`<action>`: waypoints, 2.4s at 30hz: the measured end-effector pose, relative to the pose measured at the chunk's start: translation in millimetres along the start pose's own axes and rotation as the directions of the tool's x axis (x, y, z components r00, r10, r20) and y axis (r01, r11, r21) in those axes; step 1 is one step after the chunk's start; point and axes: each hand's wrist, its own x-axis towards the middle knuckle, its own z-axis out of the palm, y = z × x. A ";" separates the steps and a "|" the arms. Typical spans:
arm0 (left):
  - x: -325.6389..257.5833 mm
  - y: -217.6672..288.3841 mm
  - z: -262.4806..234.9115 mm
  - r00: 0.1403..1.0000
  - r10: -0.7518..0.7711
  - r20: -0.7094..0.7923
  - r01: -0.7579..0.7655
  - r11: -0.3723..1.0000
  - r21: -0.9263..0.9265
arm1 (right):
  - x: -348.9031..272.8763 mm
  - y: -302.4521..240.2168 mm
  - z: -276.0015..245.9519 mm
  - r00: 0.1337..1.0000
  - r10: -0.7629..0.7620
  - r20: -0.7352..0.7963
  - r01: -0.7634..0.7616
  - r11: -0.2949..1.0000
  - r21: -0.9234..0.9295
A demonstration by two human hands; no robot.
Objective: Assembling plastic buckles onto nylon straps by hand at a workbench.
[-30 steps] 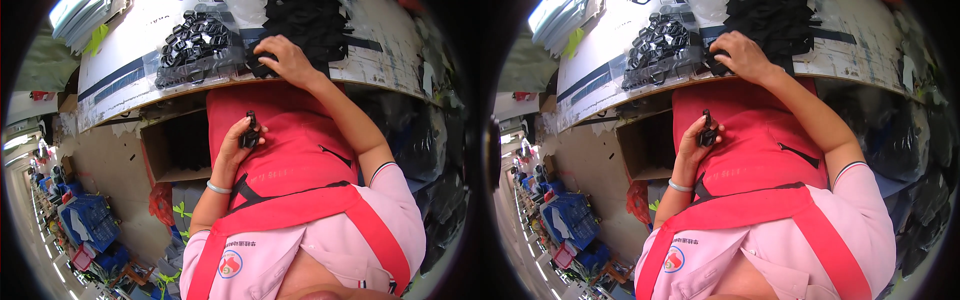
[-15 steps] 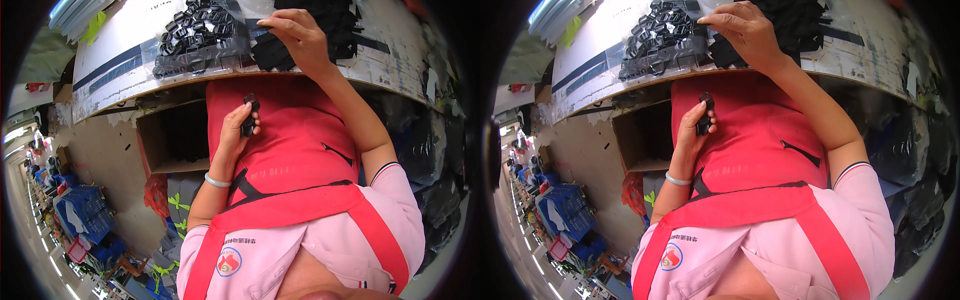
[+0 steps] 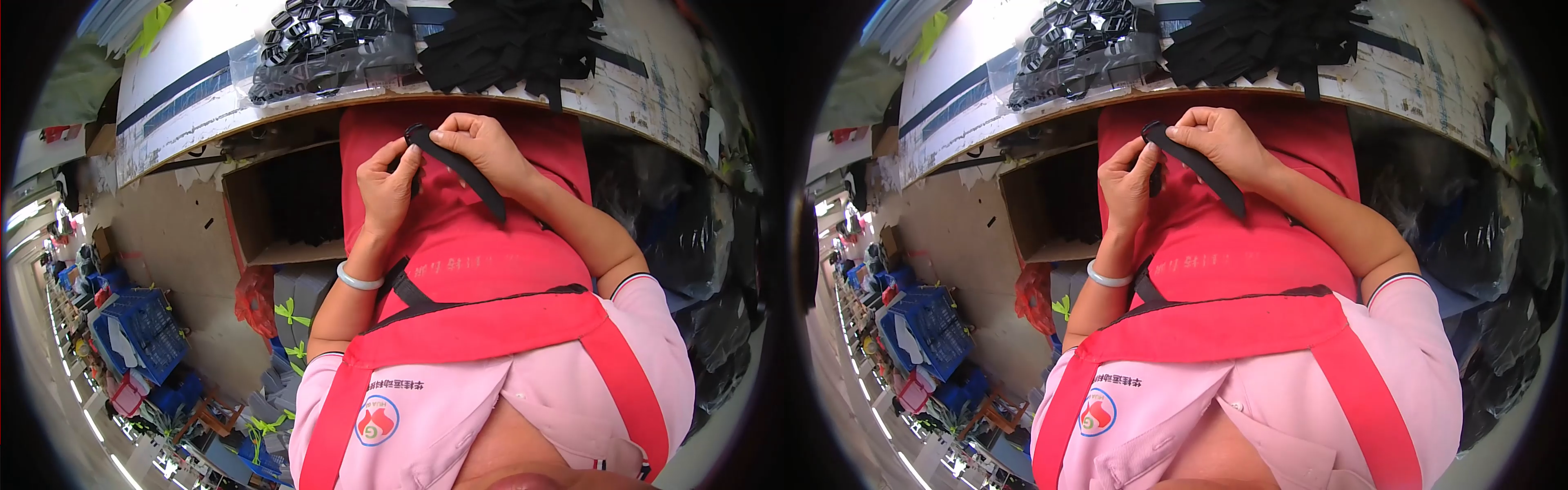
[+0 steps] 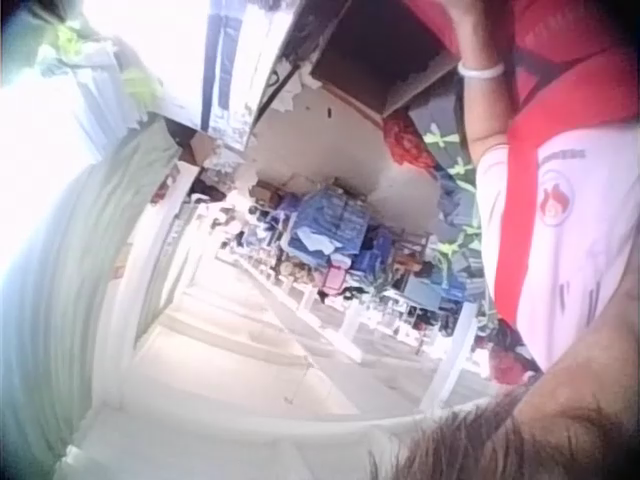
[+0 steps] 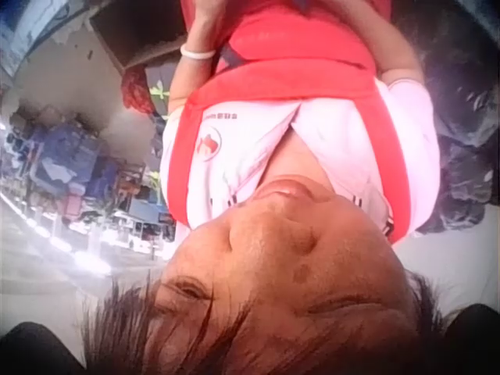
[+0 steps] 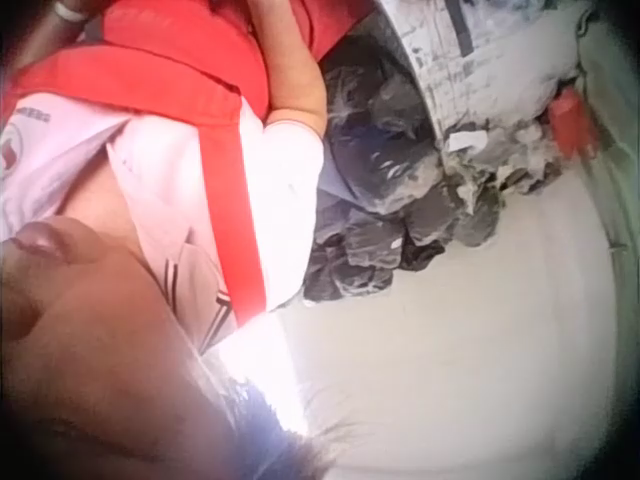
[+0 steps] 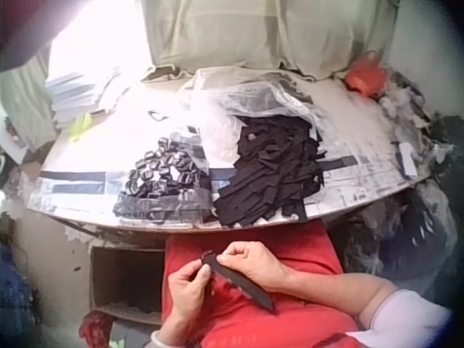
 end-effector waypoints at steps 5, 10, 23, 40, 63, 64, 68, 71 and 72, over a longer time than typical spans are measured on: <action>1.6 -7.9 3.9 0.905 0.421 0.065 -0.408 0.812 0.417 | 2.2 12.8 7.5 1.000 -0.014 0.004 0.012 0.959 0.285; 8.1 -6.9 -5.8 0.809 0.533 0.248 -0.571 0.613 0.545 | 9.9 11.4 1.0 0.999 -0.005 0.050 -0.008 0.968 0.252; 7.7 -13.6 -3.7 0.930 -0.315 0.192 0.369 0.790 -0.489 | 13.0 24.7 -2.9 0.891 -0.450 0.062 0.445 0.839 -0.312; -2.0 -7.1 9.6 0.995 0.034 -0.089 -0.039 0.998 -0.055 | -1.6 7.5 -2.4 0.997 -0.058 -0.041 0.045 0.964 -0.262; -3.1 -2.8 1.2 0.979 0.194 0.060 -0.196 0.980 0.033 | 6.8 16.6 -24.2 0.989 0.001 0.146 -0.021 0.991 0.134; -3.4 -4.3 -0.6 0.979 0.193 0.063 -0.196 0.980 0.033 | 6.1 13.2 -24.2 0.990 0.014 0.144 -0.028 0.995 0.097; -11.0 -7.0 -2.7 0.940 0.297 0.167 -0.323 0.934 0.156 | 8.2 15.4 -27.5 0.967 0.078 0.244 -0.064 0.996 -0.064; -13.8 -5.6 -3.6 0.919 0.349 0.183 -0.382 0.903 0.197 | 11.0 22.3 -27.1 0.990 -0.011 0.141 0.013 1.000 -0.015; -16.6 -2.0 -2.3 0.934 0.320 0.159 -0.347 0.919 0.188 | 10.2 21.5 -27.4 0.990 -0.025 0.137 0.027 1.000 -0.007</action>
